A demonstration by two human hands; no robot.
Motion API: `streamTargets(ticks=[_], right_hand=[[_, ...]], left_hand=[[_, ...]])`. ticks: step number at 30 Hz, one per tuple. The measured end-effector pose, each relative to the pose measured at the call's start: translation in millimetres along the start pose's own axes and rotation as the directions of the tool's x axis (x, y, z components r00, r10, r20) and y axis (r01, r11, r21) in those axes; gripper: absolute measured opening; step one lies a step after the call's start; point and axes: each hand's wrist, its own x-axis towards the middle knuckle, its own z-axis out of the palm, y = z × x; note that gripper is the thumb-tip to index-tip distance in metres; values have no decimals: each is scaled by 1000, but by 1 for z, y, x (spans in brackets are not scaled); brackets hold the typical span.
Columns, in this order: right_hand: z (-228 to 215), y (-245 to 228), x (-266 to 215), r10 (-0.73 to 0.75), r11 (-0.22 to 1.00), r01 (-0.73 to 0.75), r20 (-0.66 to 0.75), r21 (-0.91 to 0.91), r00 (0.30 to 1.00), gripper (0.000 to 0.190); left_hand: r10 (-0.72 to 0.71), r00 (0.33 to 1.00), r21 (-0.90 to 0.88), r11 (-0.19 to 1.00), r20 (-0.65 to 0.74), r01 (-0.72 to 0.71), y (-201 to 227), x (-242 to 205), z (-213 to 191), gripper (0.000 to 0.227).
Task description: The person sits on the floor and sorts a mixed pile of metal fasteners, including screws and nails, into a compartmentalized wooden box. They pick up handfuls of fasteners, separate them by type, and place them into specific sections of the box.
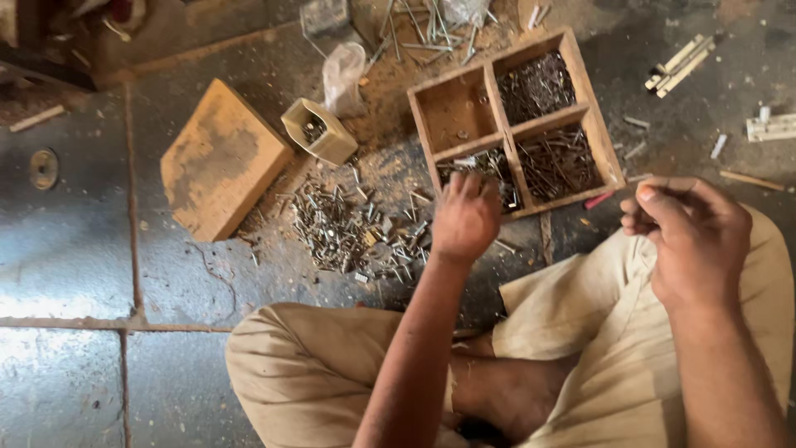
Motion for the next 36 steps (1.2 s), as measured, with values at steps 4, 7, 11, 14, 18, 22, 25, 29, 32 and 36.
streamTargets(ticks=[4, 7, 11, 14, 18, 22, 25, 29, 32, 36], right_hand=[[-4, -1, -2, 22, 994, -23, 7, 107, 1000, 2], [0, -3, -1, 44, 993, -43, -9, 106, 999, 6], [5, -6, 0, 25, 996, -22, -30, 91, 999, 4], [-1, -1, -5, 41, 994, -37, -37, 99, 998, 4], [0, -2, -3, 71, 991, -67, -29, 112, 997, 6], [4, -7, -1, 66, 991, -62, -35, 117, 997, 7], [3, -6, -2, 77, 992, -72, -41, 107, 996, 7], [0, -3, -1, 69, 992, -65, -32, 111, 997, 6], [-2, -4, -5, 85, 990, -81, -27, 119, 996, 7], [6, -8, 1, 38, 990, -33, -32, 134, 999, 8]], left_hand=[[-219, 972, -20, 976, -91, 218, 11, 4, 3, 58], [-365, 930, -252, 897, 42, 364, 31, 9, 11, 46], [-107, 979, 57, 991, -171, 118, 18, -3, 10, 48], [-175, 984, -150, 973, 33, 177, 12, -4, 3, 55], [-196, 972, -85, 979, -127, 186, 27, 6, -7, 76], [-194, 979, -1, 981, -58, 194, 29, 13, -17, 76], [-178, 971, 45, 981, -162, 187, 31, 13, -9, 84], [-215, 967, 64, 972, -140, 225, 35, 17, 0, 84], [-256, 963, 54, 964, -82, 260, 33, 12, -1, 78], [-188, 981, 47, 981, -40, 190, 25, 20, -14, 63]])
